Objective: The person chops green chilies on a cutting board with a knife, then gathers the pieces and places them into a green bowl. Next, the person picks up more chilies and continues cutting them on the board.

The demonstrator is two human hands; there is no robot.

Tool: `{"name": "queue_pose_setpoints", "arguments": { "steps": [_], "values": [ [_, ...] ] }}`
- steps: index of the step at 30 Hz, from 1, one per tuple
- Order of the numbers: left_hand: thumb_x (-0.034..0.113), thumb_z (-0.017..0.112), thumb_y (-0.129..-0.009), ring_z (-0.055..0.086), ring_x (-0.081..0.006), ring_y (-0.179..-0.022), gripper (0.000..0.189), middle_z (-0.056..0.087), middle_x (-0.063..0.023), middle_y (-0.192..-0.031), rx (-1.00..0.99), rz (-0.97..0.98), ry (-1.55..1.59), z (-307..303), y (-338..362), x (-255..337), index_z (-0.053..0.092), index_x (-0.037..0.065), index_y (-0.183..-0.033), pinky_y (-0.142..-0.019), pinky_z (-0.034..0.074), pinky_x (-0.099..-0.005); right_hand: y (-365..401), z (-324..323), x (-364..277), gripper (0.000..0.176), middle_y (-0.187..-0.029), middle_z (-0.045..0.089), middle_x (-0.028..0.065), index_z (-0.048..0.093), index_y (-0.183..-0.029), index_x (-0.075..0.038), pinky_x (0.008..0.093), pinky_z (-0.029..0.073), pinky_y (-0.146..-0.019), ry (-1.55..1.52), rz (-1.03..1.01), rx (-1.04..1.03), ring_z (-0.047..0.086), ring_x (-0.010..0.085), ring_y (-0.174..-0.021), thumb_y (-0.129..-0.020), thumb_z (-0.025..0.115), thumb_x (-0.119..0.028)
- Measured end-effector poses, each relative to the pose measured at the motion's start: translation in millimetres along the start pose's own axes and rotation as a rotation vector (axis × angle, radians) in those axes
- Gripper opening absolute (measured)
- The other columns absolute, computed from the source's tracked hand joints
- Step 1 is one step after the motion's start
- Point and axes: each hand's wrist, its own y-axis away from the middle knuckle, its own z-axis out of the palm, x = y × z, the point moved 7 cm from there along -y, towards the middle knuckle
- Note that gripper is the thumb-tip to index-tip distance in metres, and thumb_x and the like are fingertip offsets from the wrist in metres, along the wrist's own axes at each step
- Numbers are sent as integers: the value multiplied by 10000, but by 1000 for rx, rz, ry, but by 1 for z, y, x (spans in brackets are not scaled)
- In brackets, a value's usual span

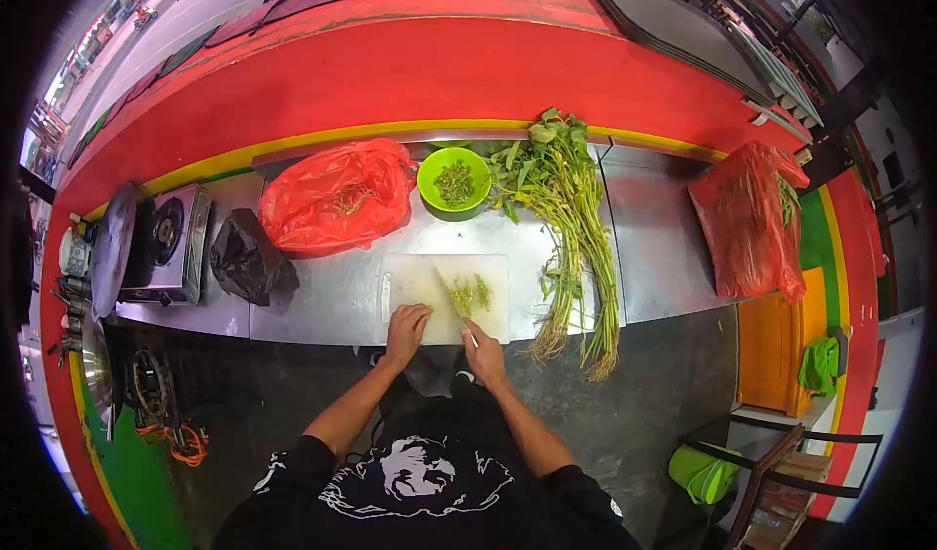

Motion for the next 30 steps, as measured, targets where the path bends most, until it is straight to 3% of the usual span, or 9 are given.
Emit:
{"name": "queue_pose_setpoints", "arguments": {
  "steps": [7, 12, 17, 20, 22, 26, 28, 30],
  "values": [
    [77, 749, -859, 657, -276, -941, 127, 744, -69, -1027, 0, 50, -39, 8, -7, 5, 756, 45, -981, -837, 496, -400, 12, 0, -3, 406, -1016, 740, 233, 647, -1373, -130, 401, 549, -850, -118, -53, 42, 744, 316, -942, -1040, 578, -352],
    [103, 755, -852, 645, -247, -932, 131, 741, -38, -1036, 0, 85, -81, 2, -9, 12, 764, 67, -978, -816, 481, -389, 20, 12, -1, 436, -1026, 743, 212, 622, -1398, -143, 418, 547, -864, -40, 32, -85, 737, 343, -977, -1046, 559, -392],
    [116, 757, -846, 629, -227, -922, 138, 735, -3, -1036, 8, 101, -122, 3, -7, 12, 766, 89, -981, -790, 467, -384, 22, 11, -10, 450, -1056, 738, 229, 622, -1399, -140, 423, 545, -895, -23, -7, -98, 728, 371, -1023, -1045, 553, -410],
    [123, 759, -847, 625, -224, -922, 142, 734, 3, -1036, -9, 88, -138, 5, -7, 10, 764, 92, -986, -787, 463, -383, 24, 12, -14, 458, -1056, 736, 235, 622, -1399, -135, 433, 545, -900, -73, 109, -201, 723, 390, -1020, -1045, 550, -416],
    [125, 758, -848, 625, -223, -924, 145, 733, 4, -1039, -7, 90, -143, 6, -6, 9, 763, 90, -989, -789, 461, -382, 22, 9, -18, 461, -1002, 732, 247, 627, -1391, -126, 453, 547, -867, -41, -8, -94, 725, 401, -957, -1043, 550, -419],
    [125, 755, -851, 627, -225, -932, 154, 730, 0, -1051, -2, 92, -133, 5, -5, 9, 760, 84, -1000, -794, 457, -381, 18, 17, -10, 443, -935, 727, 250, 635, -1379, -120, 471, 548, -844, -40, 64, -180, 719, 427, -898, -1038, 563, -394],
    [122, 753, -852, 626, -228, -935, 157, 727, -4, -1056, -13, 88, -140, 7, -5, 7, 758, 81, -1004, -793, 457, -382, 12, 15, -16, 420, -905, 723, 257, 642, -1368, -128, 482, 551, -833, 30, -267, 53, 709, 460, -874, -1030, 579, -370],
    [120, 752, -853, 626, -232, -939, 160, 723, -8, -1062, -24, 87, -148, 8, -6, 7, 756, 79, -1008, -793, 457, -384, 5, 22, -10, 408, -941, 723, 263, 644, -1366, -139, 487, 550, -843, 60, -147, -43, 701, 471, -903, -1027, 584, -359]
  ]
}}
